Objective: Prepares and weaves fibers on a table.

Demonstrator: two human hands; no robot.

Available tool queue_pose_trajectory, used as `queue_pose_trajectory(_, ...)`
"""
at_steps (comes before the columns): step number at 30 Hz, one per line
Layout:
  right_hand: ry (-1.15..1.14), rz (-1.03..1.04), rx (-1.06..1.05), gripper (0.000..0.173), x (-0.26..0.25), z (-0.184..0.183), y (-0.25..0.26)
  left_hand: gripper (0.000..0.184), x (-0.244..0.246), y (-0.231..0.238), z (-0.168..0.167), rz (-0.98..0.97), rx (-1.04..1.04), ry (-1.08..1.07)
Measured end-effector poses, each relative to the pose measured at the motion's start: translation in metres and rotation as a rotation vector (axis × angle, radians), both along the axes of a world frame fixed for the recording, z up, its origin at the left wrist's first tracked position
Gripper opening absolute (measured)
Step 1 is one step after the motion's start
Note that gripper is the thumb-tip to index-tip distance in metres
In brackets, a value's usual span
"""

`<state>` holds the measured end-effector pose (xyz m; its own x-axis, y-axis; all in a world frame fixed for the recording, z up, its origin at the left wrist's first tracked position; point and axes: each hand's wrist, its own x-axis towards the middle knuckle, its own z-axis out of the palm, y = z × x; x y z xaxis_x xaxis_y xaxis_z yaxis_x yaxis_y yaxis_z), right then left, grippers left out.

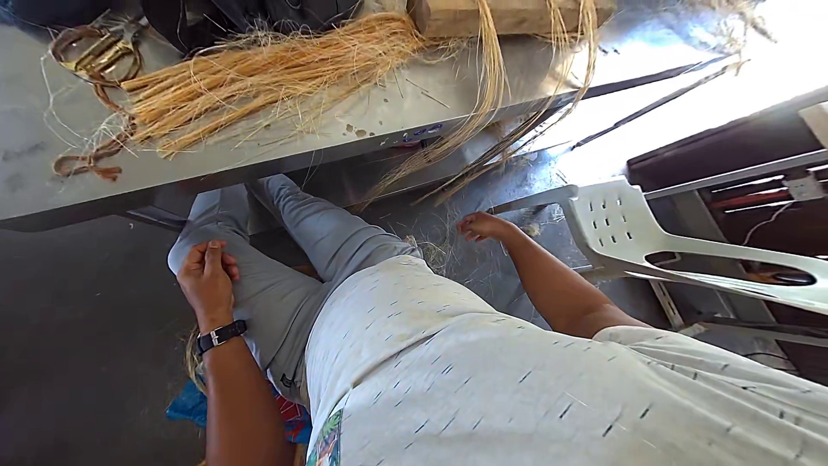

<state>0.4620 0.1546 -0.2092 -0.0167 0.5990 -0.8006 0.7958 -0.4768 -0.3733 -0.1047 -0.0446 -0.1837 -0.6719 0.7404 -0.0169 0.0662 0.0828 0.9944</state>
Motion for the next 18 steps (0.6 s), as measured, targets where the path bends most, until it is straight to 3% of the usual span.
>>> queue_pose_trajectory(4, 0.104, -0.062, 0.1, 0.027, -0.024, 0.024, 0.022, 0.02, 0.0, 0.0, 0.0, -0.005, 0.008, -0.006)
queue_pose_trajectory(8, 0.111, 0.037, 0.155, 0.026, -0.057, 0.037, 0.028, 0.02, 0.001, 0.0, 0.003, -0.003, 0.015, -0.016)
queue_pose_trajectory(14, 0.108, 0.519, 0.162, 0.029, -0.115, 0.03, 0.012, 0.037, 0.002, -0.002, 0.005, 0.026, -0.001, -0.044)
queue_pose_trajectory(18, 0.109, 0.779, 0.163, 0.031, -0.149, 0.042, -0.004, 0.036, 0.014, 0.003, 0.02, -0.064, -0.067, 0.026)
